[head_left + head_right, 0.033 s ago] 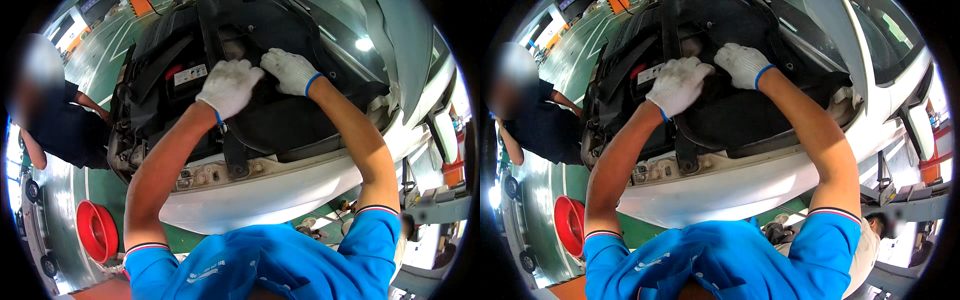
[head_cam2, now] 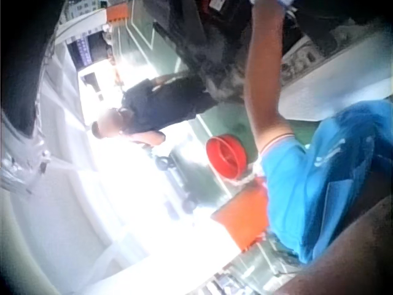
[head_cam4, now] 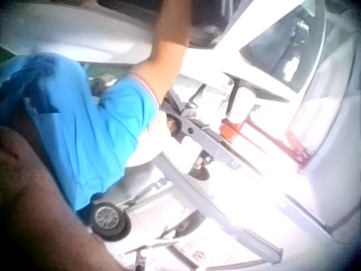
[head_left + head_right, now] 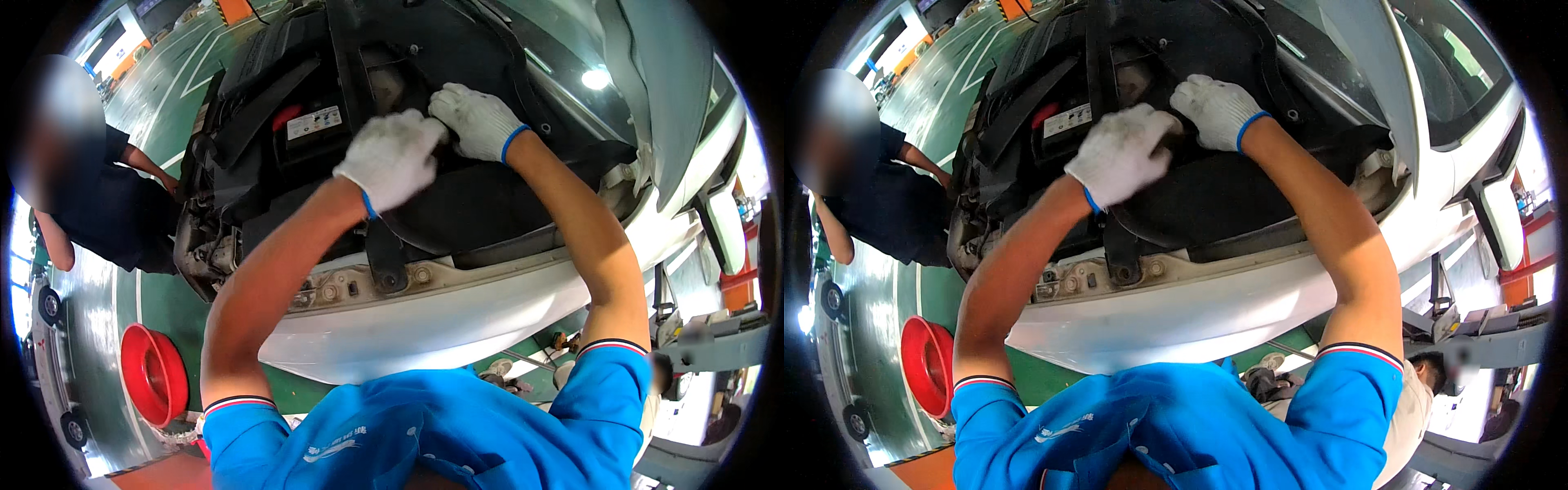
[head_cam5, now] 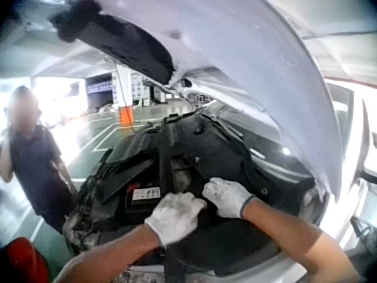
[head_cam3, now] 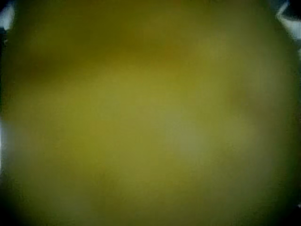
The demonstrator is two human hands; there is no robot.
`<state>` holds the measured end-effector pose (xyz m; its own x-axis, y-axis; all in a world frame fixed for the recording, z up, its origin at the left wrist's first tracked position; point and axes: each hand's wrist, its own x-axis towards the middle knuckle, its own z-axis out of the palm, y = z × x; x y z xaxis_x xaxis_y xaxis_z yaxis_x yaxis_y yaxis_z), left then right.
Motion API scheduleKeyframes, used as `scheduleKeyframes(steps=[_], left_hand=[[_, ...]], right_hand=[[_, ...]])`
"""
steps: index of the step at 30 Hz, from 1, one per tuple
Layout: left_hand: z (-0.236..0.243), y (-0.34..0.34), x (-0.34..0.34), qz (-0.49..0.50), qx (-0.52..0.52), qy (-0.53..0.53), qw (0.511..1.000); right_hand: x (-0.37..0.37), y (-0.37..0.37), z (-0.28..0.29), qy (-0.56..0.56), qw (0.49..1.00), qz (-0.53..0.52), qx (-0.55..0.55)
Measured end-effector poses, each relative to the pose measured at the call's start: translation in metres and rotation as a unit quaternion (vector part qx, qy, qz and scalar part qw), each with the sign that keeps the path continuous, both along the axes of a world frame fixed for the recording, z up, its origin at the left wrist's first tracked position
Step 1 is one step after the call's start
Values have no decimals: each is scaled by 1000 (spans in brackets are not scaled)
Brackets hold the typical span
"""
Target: The person works under the hood of a white car, using a socket wrench to loosen and tighten bolts on a black plastic cover near the battery. They repeatedly remove and reinsert bolts while adjusting the cover's position.
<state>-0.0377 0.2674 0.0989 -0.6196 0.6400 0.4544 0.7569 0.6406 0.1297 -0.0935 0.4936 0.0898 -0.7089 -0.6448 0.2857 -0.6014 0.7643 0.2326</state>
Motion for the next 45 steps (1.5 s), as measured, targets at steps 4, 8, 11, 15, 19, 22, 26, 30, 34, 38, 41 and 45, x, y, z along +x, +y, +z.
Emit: scheduleKeyframes(steps=[4,8,11,15,19,22,26,30,34,38,41,45], left_hand=[[6,19,28,71,-16,-109,991],[-2,-9,-9,36,-23,-2,999],[-5,-21,-28,-4,-32,84,996],[-12,-24,-27,-16,9,194,981],[4,-15,-15,28,45,285,957],[-8,-23,-21,70,-59,155,984],[-6,-20,-14,45,-46,149,987],[-4,1,24,26,-11,96,995],[-6,-2,14,39,-25,112,993],[-7,-29,-18,-22,-13,191,981],[-7,-34,-39,-40,2,186,982],[-10,-36,-36,-41,19,208,977]], right_hand=[[2,-5,1,15,1000,17,2],[4,-7,3,26,999,28,1],[10,-10,7,-11,1000,-8,-18],[7,-8,-1,28,1000,1,10],[5,-3,-5,47,999,-5,15],[5,-7,1,19,999,-9,24],[5,-11,9,-27,999,-34,14],[3,-8,3,-12,1000,-14,5],[6,-8,6,-25,999,-27,12],[9,-7,5,-10,1000,-7,5],[8,-8,3,20,1000,0,18],[6,-15,13,-58,996,-45,44]])
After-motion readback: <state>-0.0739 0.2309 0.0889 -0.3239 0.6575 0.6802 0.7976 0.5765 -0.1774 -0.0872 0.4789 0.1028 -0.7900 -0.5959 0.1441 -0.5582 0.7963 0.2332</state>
